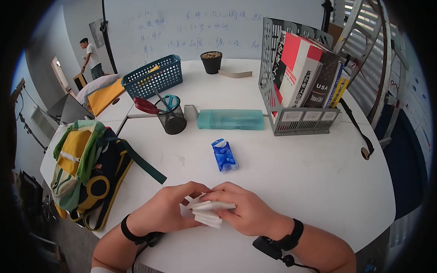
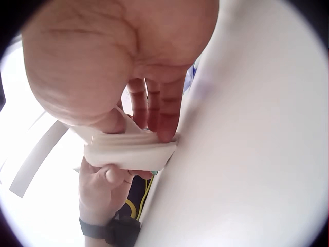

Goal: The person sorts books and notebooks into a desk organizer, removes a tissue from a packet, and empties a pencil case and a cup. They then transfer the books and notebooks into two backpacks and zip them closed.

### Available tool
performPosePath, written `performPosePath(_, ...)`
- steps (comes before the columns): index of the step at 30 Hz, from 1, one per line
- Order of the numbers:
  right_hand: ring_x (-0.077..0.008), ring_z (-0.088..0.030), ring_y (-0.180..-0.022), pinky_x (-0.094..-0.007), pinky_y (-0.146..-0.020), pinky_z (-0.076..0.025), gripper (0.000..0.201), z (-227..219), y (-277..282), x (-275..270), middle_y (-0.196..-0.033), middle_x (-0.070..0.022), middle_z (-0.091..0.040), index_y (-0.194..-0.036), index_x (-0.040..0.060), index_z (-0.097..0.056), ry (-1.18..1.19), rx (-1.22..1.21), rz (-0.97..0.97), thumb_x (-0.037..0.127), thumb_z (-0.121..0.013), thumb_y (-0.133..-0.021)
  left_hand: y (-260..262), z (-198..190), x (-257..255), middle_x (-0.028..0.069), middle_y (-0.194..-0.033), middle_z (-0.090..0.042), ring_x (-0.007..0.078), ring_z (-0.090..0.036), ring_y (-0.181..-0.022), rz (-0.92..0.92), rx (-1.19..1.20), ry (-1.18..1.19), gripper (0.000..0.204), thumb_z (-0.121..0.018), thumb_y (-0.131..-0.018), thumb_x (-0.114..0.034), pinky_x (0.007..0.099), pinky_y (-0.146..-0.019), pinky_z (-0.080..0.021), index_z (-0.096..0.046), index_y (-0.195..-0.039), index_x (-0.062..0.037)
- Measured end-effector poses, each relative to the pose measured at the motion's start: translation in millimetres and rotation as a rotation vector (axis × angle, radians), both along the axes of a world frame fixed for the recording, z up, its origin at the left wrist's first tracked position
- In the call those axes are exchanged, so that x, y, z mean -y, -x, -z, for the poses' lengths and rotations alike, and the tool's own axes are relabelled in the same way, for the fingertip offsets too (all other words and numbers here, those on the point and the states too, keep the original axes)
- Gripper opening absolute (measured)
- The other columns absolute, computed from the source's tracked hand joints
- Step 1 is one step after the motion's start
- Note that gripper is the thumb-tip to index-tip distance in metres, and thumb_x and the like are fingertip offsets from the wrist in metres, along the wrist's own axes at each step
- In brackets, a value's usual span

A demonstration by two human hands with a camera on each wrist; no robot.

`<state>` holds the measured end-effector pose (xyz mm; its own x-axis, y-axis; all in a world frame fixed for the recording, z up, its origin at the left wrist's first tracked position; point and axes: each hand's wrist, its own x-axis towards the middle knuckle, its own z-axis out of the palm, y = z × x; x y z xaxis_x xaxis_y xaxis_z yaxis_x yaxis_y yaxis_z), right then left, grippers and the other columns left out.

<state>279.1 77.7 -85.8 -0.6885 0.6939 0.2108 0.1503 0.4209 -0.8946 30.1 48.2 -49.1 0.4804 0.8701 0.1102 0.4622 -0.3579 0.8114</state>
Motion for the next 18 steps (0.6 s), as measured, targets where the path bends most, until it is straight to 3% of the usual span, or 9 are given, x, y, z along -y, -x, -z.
performPosePath(2,-0.0285,-0.072,-0.109,-0.0366,-0.095,-0.058,0.029,5.6,-0.7,-0.3,-0.120,-0.0152,-0.068,-0.129,-0.0021,-0.068,-0.141,-0.007,0.024,0.002,-0.064,-0.101,2.3,-0.1,-0.7,0.0083,-0.106,-0.076,0.0239,-0.077,-0.091,-0.016,-0.140,0.074,0.057,-0.086,-0.083,-0.007,0.0320,-0.081,-0.064,-0.064,-0.135,-0.0054)
performPosePath(4,-0.0277,-0.075,-0.100,-0.0362,-0.090,-0.060,0.026,1.3,-0.2,3.8,-0.110,-0.0136,-0.072,-0.126,-0.0019,-0.069,0.134,-0.018,0.201,0.003,-0.065,-0.100,3.5,1.0,0.2,0.0099,-0.101,-0.077,0.0227,-0.076,-0.081,-0.046,-0.113,0.003,0.055,-0.080,-0.085,-0.004,0.0296,-0.073,-0.063,-0.062,-0.136,-0.0043)
performPosePath(6,-0.0237,-0.076,-0.092,-0.0353,-0.084,-0.061,0.024,-2.7,2.0,5.9,-0.100,-0.0106,-0.072,-0.123,-0.0015,-0.068,0.163,-0.045,0.232,0.003,-0.067,-0.099,5.8,-11.8,0.4,0.0123,-0.100,-0.076,0.0203,-0.073,-0.077,-0.090,0.070,0.200,0.055,-0.081,-0.085,-0.004,0.0266,-0.067,-0.059,-0.061,-0.136,-0.0028)
performPosePath(9,-0.0173,-0.073,-0.091,-0.0337,-0.082,-0.061,0.026,-16.7,1.9,2.6,-0.099,-0.0085,-0.073,-0.121,-0.0012,-0.066,0.260,0.046,0.139,0.005,-0.071,-0.097,20.7,-13.4,-5.4,0.0141,-0.102,-0.076,0.0227,-0.072,-0.078,-0.002,-0.098,0.273,0.056,-0.082,-0.087,-0.015,0.0307,-0.073,-0.059,-0.060,-0.138,-0.0045)
performPosePath(10,-0.0151,-0.072,-0.090,-0.0328,-0.082,-0.060,0.030,-15.6,-2.8,-6.1,-0.100,-0.0080,-0.073,-0.124,-0.0006,-0.065,0.190,0.009,0.220,0.007,-0.073,-0.096,24.6,-13.0,-6.0,0.0146,-0.104,-0.076,0.0247,-0.072,-0.079,0.055,-0.231,0.272,0.058,-0.083,-0.088,-0.019,0.0329,-0.077,-0.060,-0.060,-0.139,-0.0054)
performPosePath(11,-0.0130,-0.070,-0.090,-0.0319,-0.081,-0.060,0.034,-14.6,-6.9,-16.6,-0.102,-0.0075,-0.073,-0.126,0.0001,-0.064,0.116,-0.028,0.301,0.008,-0.075,-0.095,24.9,-14.2,-5.6,0.0147,-0.105,-0.075,0.0277,-0.072,-0.087,-0.022,-0.277,0.282,0.060,-0.087,-0.086,-0.031,0.0362,-0.084,-0.058,-0.063,-0.136,-0.0067)
performPosePath(12,-0.0143,-0.069,-0.092,-0.0312,-0.081,-0.059,0.039,-13.8,-8.4,-29.1,-0.103,-0.0099,-0.073,-0.127,0.0015,-0.064,0.046,-0.018,0.421,0.011,-0.080,-0.093,27.6,-10.8,-5.5,0.0147,-0.105,-0.075,0.0277,-0.072,-0.087,-0.025,-0.273,0.279,0.060,-0.087,-0.086,-0.031,0.0362,-0.084,-0.058,-0.063,-0.136,-0.0067)
performPosePath(14,-0.0220,-0.070,-0.095,-0.0356,-0.084,-0.059,0.048,-22.4,-8.0,-53.0,-0.103,-0.0129,-0.072,-0.128,0.0010,-0.065,-0.129,0.283,0.524,0.026,-0.084,-0.092,31.1,-0.8,-6.5,0.0137,-0.105,-0.072,0.0281,-0.072,-0.095,-0.179,-0.378,-0.057,0.063,-0.093,-0.082,-0.036,0.0370,-0.085,-0.058,-0.067,-0.131,-0.0063)
performPosePath(18,-0.0308,-0.072,-0.098,-0.0404,-0.089,-0.058,0.060,-14.6,12.0,-84.2,-0.108,-0.0166,-0.074,-0.130,-0.0005,-0.065,-0.119,0.601,0.541,0.042,-0.083,-0.091,28.4,-3.5,-7.2,0.0124,-0.103,-0.069,0.0276,-0.071,-0.098,-0.152,-0.214,-0.108,0.050,-0.092,-0.084,-0.030,0.0382,-0.086,-0.058,-0.071,-0.122,-0.0057)
